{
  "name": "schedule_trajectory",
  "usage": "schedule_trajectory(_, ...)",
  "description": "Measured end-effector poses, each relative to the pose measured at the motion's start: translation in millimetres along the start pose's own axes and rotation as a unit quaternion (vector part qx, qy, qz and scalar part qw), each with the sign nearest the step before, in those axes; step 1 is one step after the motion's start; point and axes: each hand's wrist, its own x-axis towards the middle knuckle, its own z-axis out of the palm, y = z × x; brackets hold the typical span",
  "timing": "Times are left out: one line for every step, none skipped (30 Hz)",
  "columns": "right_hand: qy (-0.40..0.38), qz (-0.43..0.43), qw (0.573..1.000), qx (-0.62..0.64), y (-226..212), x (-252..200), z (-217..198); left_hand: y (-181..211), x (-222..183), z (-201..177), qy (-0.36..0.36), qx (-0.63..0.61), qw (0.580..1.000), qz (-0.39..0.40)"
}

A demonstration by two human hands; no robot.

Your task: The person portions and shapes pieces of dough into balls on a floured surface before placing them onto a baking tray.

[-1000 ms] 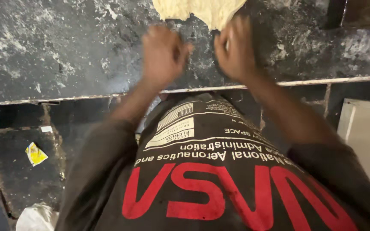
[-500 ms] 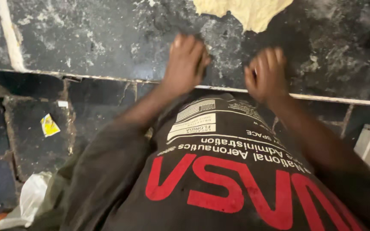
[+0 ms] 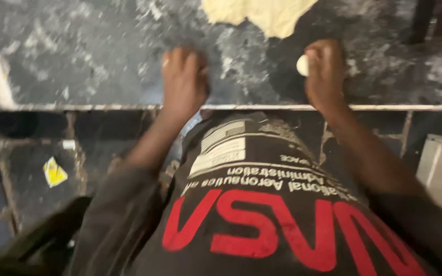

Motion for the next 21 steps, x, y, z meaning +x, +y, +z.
schedule_trajectory(0.023, 0.066, 0.996, 0.048, 2, -3, -12, 2, -6, -8, -0.016, -0.017, 1.000, -0.013)
schedule_trajectory(0.067, 0.086, 0.993, 0.053, 4, 3, -20, 1, -5, -12, -0.025, -0.139, 0.987, -0.081)
schedule_trajectory(0.104, 0.112, 0.987, 0.057, 3, 6, -30, 6, -11, -15, -0.041, -0.259, 0.952, -0.156)
schedule_trajectory(0.142, 0.136, 0.979, 0.062, -4, 7, -41, 12, -12, -14, -0.059, -0.372, 0.898, -0.229)
schedule_trajectory(0.101, 0.103, 0.986, 0.080, -20, 10, -39, 19, -6, -11, -0.072, -0.464, 0.848, -0.248)
schedule_trajectory(0.061, 0.070, 0.991, 0.099, -42, 10, -30, 30, 0, -7, -0.084, -0.550, 0.787, -0.266)
schedule_trajectory(-0.045, 0.086, 0.970, 0.222, -69, 6, -22, 41, 6, -6, -0.096, -0.626, 0.720, -0.284)
schedule_trajectory(-0.131, 0.038, 0.958, 0.251, -93, 8, -16, 52, 13, -4, -0.118, -0.659, 0.692, -0.270)
schedule_trajectory(-0.214, -0.013, 0.937, 0.276, -113, 11, -11, 64, 21, 2, -0.139, -0.692, 0.661, -0.256)
schedule_trajectory(-0.197, -0.070, 0.948, 0.242, -131, 13, -1, 71, 27, 4, -0.160, -0.723, 0.628, -0.241)
schedule_trajectory(-0.182, -0.132, 0.952, 0.206, -143, 17, 3, 72, 34, 3, -0.196, -0.711, 0.634, -0.235)
schedule_trajectory(-0.188, -0.141, 0.953, 0.189, -147, 22, 0, 72, 40, 2, -0.231, -0.697, 0.639, -0.229)
schedule_trajectory(-0.195, -0.150, 0.953, 0.174, -149, 27, -2, 69, 42, -1, -0.265, -0.681, 0.645, -0.223)
schedule_trajectory(-0.201, -0.159, 0.953, 0.159, -150, 30, -4, 67, 41, -3, -0.310, -0.655, 0.655, -0.214)
schedule_trajectory(-0.231, -0.167, 0.948, 0.140, -150, 31, -6, 65, 38, -4, -0.356, -0.627, 0.662, -0.204)
schedule_trajectory(-0.260, -0.175, 0.942, 0.121, -149, 31, -10, 63, 35, -3, -0.401, -0.597, 0.667, -0.194)
schedule_trajectory(-0.292, -0.181, 0.933, 0.105, -150, 28, -13, 62, 30, -1, -0.427, -0.554, 0.692, -0.180)
schedule_trajectory(-0.296, -0.214, 0.926, 0.100, -150, 27, -16, 63, 26, 0, -0.452, -0.508, 0.714, -0.165)
schedule_trajectory(-0.296, -0.251, 0.917, 0.092, -149, 32, -20, 61, 28, 0, -0.475, -0.460, 0.736, -0.145)
schedule_trajectory(-0.295, -0.287, 0.907, 0.084, -149, 37, -24, 60, 28, -5, -0.491, -0.452, 0.729, -0.151)
schedule_trajectory(-0.329, -0.247, 0.904, 0.117, -148, 39, -30, 59, 27, -11, -0.506, -0.446, 0.721, -0.157)
